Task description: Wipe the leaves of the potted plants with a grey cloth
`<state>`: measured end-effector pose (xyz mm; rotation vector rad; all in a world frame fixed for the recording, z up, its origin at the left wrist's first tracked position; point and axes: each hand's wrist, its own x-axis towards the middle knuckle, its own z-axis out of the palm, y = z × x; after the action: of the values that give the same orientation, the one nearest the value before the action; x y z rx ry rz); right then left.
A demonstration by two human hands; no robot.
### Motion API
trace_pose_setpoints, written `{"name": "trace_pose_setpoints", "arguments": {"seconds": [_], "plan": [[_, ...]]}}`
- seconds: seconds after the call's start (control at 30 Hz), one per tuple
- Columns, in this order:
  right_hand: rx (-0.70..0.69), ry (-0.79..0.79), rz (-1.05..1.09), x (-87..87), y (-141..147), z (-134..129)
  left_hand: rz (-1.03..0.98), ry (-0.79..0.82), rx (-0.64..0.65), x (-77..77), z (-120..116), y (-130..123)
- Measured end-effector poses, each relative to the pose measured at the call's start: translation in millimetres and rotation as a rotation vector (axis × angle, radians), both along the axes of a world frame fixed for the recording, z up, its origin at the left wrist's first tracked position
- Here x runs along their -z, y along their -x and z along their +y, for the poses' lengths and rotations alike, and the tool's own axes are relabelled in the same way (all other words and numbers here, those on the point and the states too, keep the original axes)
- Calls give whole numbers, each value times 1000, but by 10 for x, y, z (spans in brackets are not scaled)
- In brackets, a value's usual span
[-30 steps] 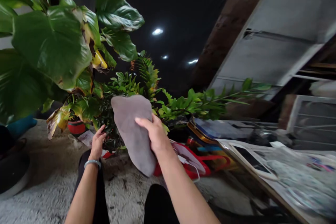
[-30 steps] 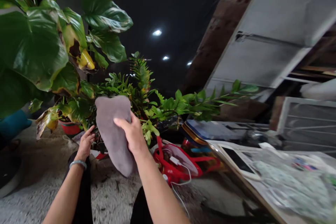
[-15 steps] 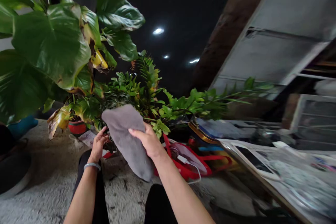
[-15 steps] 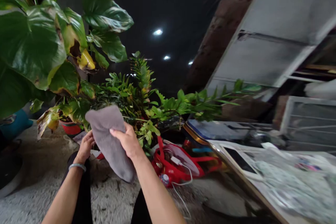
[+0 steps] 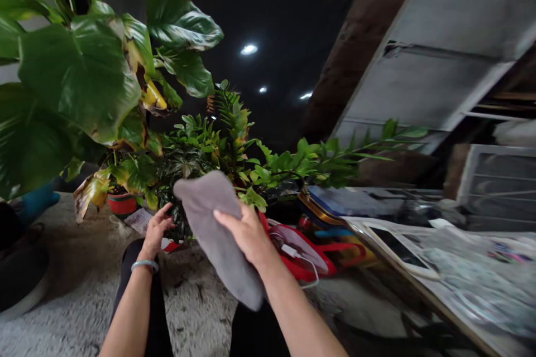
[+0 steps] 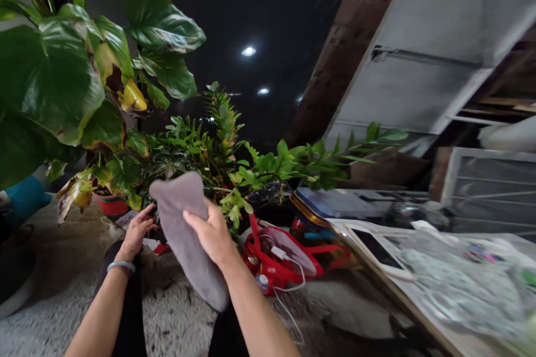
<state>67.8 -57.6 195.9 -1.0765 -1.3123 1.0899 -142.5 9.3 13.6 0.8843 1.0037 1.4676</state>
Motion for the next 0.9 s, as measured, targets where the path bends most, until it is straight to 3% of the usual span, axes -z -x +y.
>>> {"name": "trace_pose_setpoints", "arguments": {"seconds": [0.07, 0.13, 0.23, 0.3, 0.37, 0.47, 0.57, 0.63, 0.73, 0.83, 0.9], "plan": [[123, -108, 42, -200, 22, 202, 38, -15, 22, -66, -29, -41], [161, -82, 74, -175, 145, 385, 49, -16, 25, -112, -75, -93], [79, 115, 32, 215, 344, 395, 26, -36, 39, -140, -134, -144], [2, 196, -12, 492, 361, 213, 42, -36, 23, -139, -149, -133], [-33, 230, -11, 597, 258, 1, 64, -21, -6, -134, -144, -88], [95, 139, 29, 364, 16, -93, 48, 8, -17, -134, -119, -20], [318, -68, 52, 15, -92, 165, 55, 28, -11, -138, -104, -26], [393, -71, 125, -34, -36, 374, 66, 25, -9, -133, -107, -71], [304, 180, 251, 255, 152, 415, 55, 13, 0, -123, -130, -131], [167, 378, 246, 654, 273, 82, 31, 6, 39, -124, -150, -116], [140, 429, 239, 747, 256, -157, 41, 18, 35, -135, -152, -74]]}}
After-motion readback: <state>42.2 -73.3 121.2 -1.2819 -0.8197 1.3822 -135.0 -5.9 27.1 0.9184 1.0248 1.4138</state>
